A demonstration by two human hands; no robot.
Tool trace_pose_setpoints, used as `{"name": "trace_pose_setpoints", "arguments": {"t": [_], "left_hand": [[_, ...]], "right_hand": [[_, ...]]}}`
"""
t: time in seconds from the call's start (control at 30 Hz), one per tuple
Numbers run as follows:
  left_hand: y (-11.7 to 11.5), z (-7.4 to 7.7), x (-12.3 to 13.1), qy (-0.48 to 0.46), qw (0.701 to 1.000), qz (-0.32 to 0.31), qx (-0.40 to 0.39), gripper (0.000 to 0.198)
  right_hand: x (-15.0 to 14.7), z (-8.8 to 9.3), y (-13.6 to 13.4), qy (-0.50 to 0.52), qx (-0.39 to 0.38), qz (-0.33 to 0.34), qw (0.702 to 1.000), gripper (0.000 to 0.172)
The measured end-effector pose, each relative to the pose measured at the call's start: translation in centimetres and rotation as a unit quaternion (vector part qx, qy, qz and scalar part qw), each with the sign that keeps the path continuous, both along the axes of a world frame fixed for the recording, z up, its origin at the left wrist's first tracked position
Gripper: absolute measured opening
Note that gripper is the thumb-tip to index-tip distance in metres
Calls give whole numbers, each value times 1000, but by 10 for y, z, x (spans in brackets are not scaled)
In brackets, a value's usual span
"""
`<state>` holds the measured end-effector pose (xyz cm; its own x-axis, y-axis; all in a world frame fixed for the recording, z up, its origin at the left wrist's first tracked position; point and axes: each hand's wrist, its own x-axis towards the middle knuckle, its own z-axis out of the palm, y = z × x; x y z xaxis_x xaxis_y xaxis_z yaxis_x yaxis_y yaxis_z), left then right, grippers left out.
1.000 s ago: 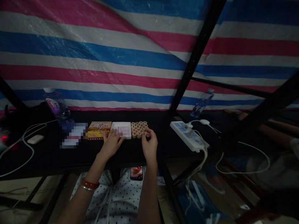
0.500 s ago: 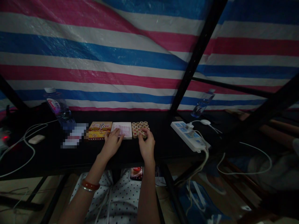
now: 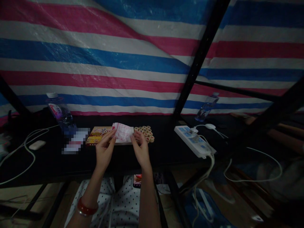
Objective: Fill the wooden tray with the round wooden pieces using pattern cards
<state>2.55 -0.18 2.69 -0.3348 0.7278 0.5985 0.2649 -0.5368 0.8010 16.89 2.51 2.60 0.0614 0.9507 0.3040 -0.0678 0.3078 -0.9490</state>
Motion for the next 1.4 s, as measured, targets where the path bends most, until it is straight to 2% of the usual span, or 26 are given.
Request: {"name": "trace_pose_setpoints", "arguments": {"t": [0.1,0.2,0.4,0.47,0.57,0.63,0.73,0.8,0.87,1.17,1.4], "left_hand": [[-10,6,3,-34,999,-32,1,26],[-17,10,6,-70,996,-49,-8,23],[-22,14,6,-149,982,-90,-78,37],[-21,13,2,-123,986,-81,-80,38],[-18,9,-6,-25,994,-36,-98,45],[-16,7,-10,18,993,-35,-112,52],[-14,5,-13,-6,983,-121,-139,52],[-15,5,-15,-35,967,-187,-171,43],[-15,6,-18,-57,954,-218,-197,33],[-11,-1,-29,-119,949,-201,-214,24],[-12,-2,-40,-83,950,-181,-241,24]], "right_hand": [[-11,7,-5,59,-14,62,996,42],[-16,12,-12,76,-17,83,994,40],[-16,12,-18,71,-55,121,989,37],[-15,12,-18,73,-58,128,987,37],[-14,13,-18,68,-59,123,988,36],[-13,15,-19,65,-62,129,988,35],[-14,16,-21,65,-66,153,984,33],[-15,15,-21,67,-68,168,981,32],[-15,13,-20,68,-71,173,980,31],[-15,8,-15,66,-68,140,986,35],[-14,5,-12,40,-73,118,989,29]]}}
